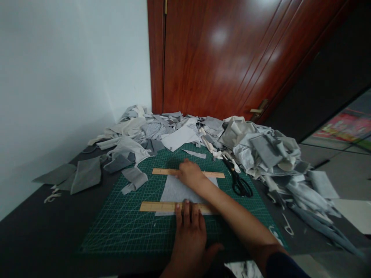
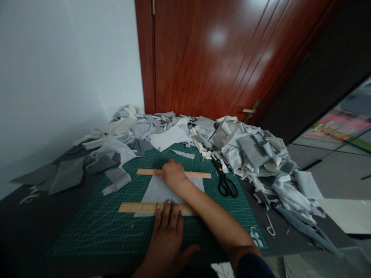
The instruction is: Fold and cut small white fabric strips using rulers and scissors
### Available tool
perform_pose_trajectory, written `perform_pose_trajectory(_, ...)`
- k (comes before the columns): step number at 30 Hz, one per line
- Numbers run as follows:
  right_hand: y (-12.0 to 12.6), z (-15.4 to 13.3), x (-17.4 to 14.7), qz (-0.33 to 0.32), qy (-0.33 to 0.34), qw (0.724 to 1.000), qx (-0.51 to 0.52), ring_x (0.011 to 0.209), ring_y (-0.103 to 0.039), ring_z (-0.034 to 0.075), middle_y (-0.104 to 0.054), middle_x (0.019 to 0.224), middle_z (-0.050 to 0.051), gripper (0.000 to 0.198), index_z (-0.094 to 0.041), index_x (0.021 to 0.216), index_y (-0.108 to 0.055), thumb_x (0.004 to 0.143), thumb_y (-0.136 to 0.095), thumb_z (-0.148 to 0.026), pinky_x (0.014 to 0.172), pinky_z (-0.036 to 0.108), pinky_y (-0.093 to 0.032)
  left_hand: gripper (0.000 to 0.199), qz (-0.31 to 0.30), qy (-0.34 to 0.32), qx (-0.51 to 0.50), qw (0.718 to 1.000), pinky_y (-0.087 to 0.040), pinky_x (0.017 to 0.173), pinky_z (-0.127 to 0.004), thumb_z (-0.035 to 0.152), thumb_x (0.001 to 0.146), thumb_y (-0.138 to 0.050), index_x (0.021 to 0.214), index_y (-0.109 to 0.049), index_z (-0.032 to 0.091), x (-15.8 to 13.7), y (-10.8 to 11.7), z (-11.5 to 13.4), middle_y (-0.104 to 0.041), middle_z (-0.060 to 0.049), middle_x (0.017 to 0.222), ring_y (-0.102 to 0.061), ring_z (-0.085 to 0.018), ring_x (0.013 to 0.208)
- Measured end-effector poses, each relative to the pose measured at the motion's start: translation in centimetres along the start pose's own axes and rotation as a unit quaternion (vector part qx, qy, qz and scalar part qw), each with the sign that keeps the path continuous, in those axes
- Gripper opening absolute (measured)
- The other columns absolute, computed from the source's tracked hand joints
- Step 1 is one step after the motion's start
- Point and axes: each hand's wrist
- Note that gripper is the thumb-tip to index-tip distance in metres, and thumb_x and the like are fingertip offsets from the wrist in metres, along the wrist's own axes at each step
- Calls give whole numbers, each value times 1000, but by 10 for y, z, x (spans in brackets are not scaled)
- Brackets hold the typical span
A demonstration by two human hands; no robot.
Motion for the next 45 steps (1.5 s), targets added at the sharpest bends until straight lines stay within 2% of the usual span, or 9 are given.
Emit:
perform_pose_trajectory(11,5,-4,-1,-18,-26,999,-13,105,-73,28,-71,117,20,28,-10,112,-77,99,-58,-27,87,34,-57,103,-24,11,-23,999,-19,119,-75,85,84,-50,142,-58,1,2,3,0,-47,-28,153,-30,-52,148)
perform_pose_trajectory(18,3,-11,1,-22,-38,999,-28,110,-71,30,-70,119,23,29,-8,111,-77,99,-51,-12,91,37,-57,104,-51,15,-32,998,-18,119,-75,85,85,-49,144,-56,0,2,11,0,-44,-28,155,-27,-53,149)
perform_pose_trajectory(29,-3,-17,1,-23,-46,998,-32,110,-72,30,-71,116,25,28,-8,110,-77,99,-51,-12,90,37,-57,101,-34,12,-21,999,-20,119,-76,83,83,-54,143,-58,2,1,7,-2,-46,-27,155,-30,-52,148)
perform_pose_trajectory(38,8,-18,-5,-42,-30,998,-21,112,-71,28,-71,117,22,29,-9,111,-77,96,-52,-8,91,35,-57,97,-9,7,-10,1000,-22,119,-74,80,82,-58,142,-60,5,0,1,-3,-48,-25,154,-34,-51,147)
perform_pose_trajectory(45,12,-19,-7,-51,-31,998,-24,112,-72,28,-70,118,24,32,-8,114,-76,98,-48,-6,91,36,-57,100,-22,13,-8,1000,-22,119,-74,84,83,-52,141,-60,4,1,3,-2,-48,-25,153,-33,-51,147)
Point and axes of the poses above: each hand's wrist, its own x-axis towards the middle knuckle, its own y-axis out of the back of the hand, z = x × y
